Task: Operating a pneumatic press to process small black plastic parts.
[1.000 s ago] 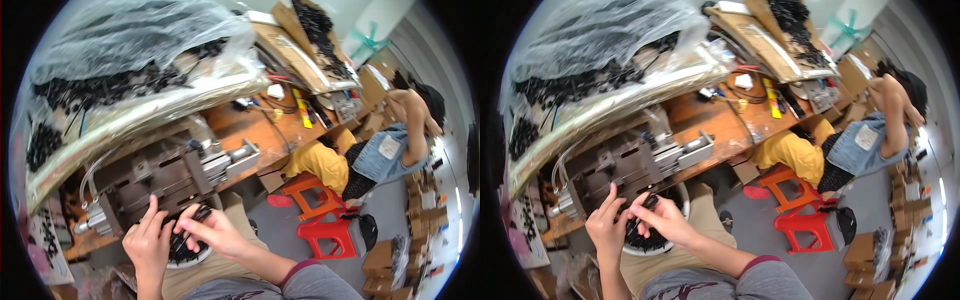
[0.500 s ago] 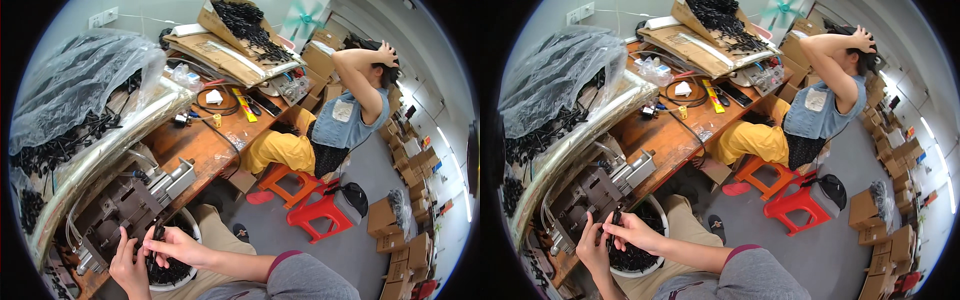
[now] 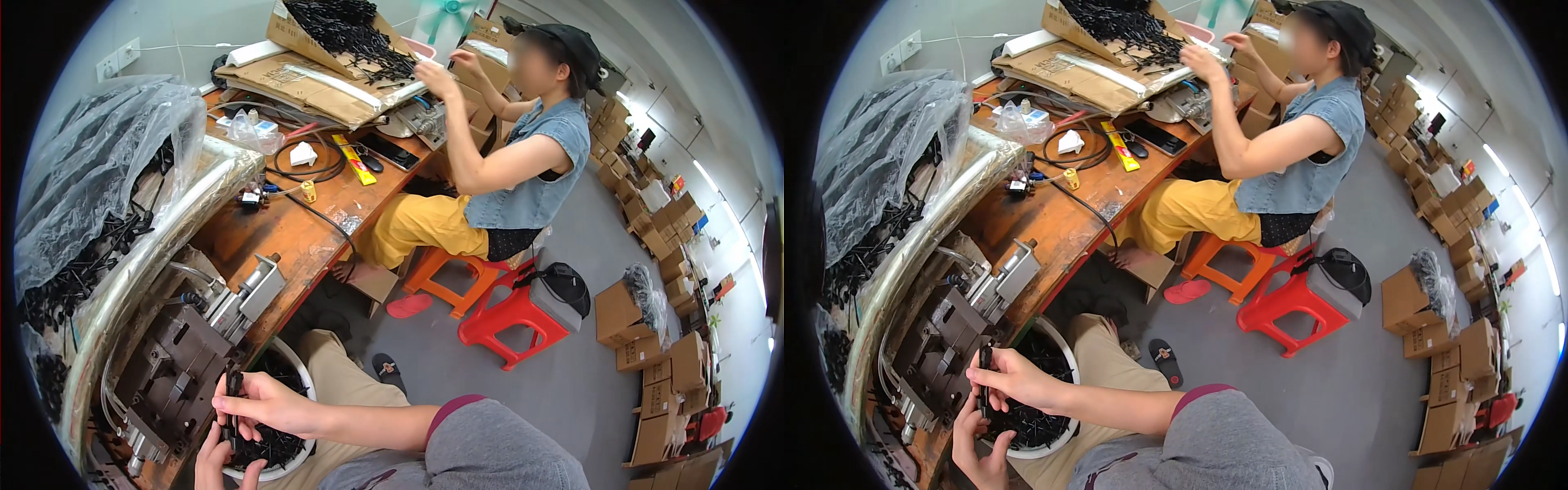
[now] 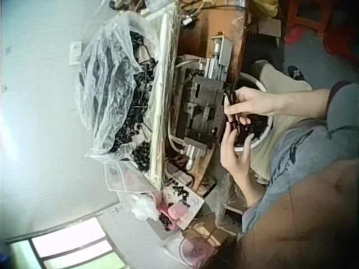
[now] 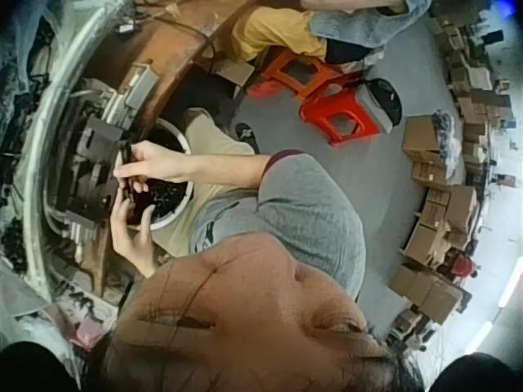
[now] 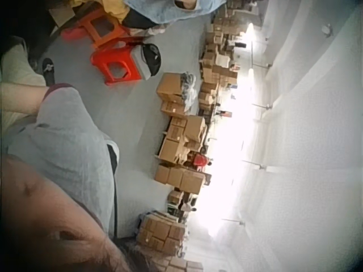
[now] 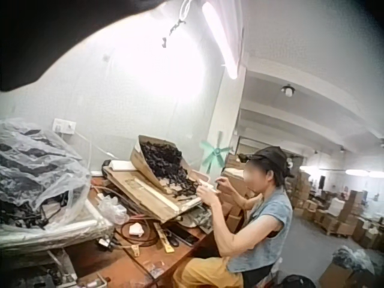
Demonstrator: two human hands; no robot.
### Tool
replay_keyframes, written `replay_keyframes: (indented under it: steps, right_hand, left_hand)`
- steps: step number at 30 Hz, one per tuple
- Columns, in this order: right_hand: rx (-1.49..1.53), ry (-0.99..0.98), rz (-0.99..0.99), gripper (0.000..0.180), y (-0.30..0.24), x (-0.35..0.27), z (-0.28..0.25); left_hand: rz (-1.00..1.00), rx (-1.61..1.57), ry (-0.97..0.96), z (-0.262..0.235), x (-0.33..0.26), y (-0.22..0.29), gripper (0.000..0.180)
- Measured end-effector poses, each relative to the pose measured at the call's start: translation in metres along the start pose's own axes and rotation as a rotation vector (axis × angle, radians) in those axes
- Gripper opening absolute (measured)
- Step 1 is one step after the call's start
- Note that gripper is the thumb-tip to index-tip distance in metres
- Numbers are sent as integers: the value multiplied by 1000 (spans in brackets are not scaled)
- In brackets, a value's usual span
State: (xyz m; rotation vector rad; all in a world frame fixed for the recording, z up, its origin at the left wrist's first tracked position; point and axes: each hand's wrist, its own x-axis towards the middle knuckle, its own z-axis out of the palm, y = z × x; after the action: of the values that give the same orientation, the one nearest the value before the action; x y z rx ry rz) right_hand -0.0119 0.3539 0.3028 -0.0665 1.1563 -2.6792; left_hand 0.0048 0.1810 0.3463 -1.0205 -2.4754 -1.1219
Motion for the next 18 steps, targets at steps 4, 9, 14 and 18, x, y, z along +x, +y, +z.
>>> replay_keyframes:
  steps: [4,9,14,18]
  right_hand:
    - [14,-15,38,20,-3,-6,3]
    - [23,-67,115,13,0,-5,6]
    - [-19,-84,176,18,8,0,7]
    - [-34,-58,162,17,0,-5,-5]
  left_hand:
    - [2,-99,102,5,-7,4,40]
    - [31,-117,81,2,-4,9,32]
    - [-125,-65,117,7,-16,-4,38]
    - [-71,-107,126,13,-2,-9,32]
